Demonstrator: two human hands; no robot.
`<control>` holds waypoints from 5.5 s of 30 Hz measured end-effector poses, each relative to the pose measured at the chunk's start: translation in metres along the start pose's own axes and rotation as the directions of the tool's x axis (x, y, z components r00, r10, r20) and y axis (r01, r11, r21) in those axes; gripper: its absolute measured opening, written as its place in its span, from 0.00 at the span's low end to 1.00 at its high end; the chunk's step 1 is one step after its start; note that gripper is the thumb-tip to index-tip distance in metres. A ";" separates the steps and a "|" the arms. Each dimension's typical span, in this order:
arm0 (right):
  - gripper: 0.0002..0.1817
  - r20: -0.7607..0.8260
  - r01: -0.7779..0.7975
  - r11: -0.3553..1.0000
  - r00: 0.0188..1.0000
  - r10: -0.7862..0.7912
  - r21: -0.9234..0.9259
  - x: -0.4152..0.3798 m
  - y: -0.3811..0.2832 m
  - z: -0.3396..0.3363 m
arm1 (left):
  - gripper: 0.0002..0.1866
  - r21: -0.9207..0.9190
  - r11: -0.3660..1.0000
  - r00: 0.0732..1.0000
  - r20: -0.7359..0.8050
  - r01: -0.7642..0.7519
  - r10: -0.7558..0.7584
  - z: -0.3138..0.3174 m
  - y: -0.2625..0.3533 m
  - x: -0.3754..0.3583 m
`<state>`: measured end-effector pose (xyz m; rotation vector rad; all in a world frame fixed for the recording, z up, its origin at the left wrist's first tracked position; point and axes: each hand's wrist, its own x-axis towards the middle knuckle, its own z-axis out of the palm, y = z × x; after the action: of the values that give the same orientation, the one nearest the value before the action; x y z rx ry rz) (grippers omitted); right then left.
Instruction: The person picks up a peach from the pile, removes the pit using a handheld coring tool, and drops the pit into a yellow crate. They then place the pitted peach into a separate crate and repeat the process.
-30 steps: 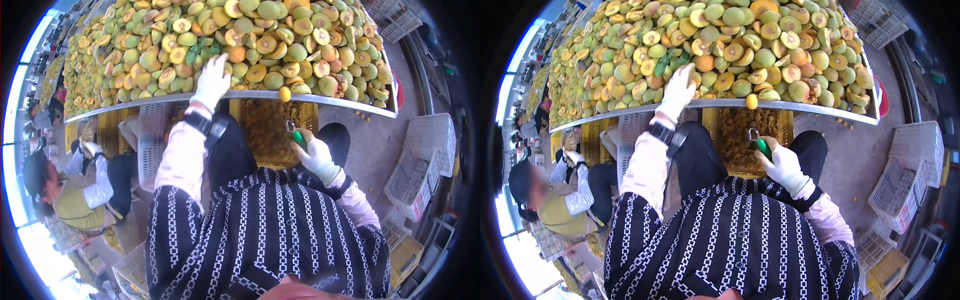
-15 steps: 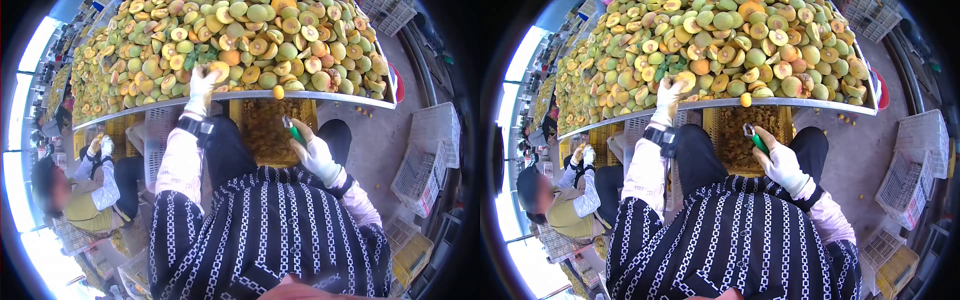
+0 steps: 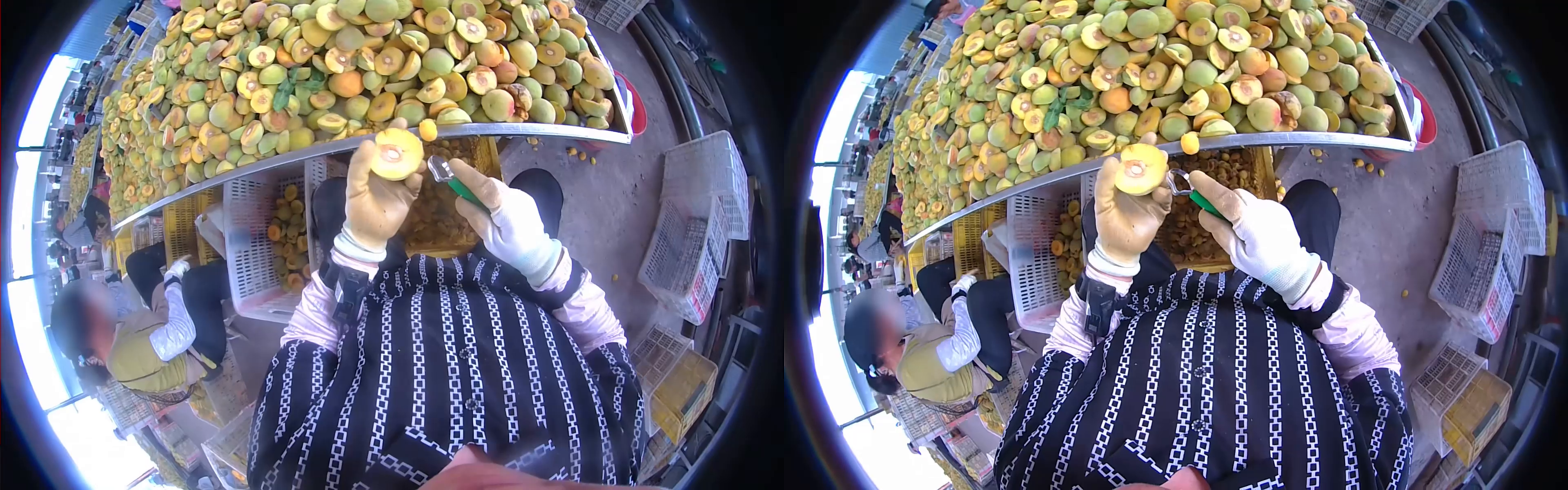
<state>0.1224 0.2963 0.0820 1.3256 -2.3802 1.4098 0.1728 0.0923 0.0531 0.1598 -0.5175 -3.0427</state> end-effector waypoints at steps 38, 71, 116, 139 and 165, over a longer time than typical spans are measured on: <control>0.18 0.577 -0.768 0.296 0.628 0.522 0.568 0.042 -0.024 0.002 | 0.24 0.778 -0.210 0.663 0.619 -0.592 0.422 0.006 -0.013 -0.006; 0.25 0.106 0.126 0.947 0.990 -0.098 -0.297 0.028 -0.004 0.013 | 0.31 0.524 0.850 0.967 -0.191 -0.045 0.168 0.015 -0.010 -0.004; 0.17 0.900 -0.876 0.468 0.291 0.325 0.114 0.043 -0.006 0.020 | 0.23 0.632 0.772 0.970 -0.224 0.070 0.096 -0.031 -0.007 -0.007; 0.11 0.933 -0.958 0.203 0.252 0.258 0.202 0.039 0.004 0.029 | 0.22 0.687 0.723 0.899 -0.270 -0.070 0.343 -0.025 -0.025 -0.002; 0.12 0.891 -0.837 0.508 0.372 0.260 0.201 0.028 -0.001 0.036 | 0.27 -0.018 0.992 0.923 -0.364 0.127 -0.124 -0.061 -0.042 0.002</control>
<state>0.1178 0.2518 0.0742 1.4386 -3.4232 2.4853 0.1758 0.1114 -0.0185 0.7700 -0.5019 -3.0190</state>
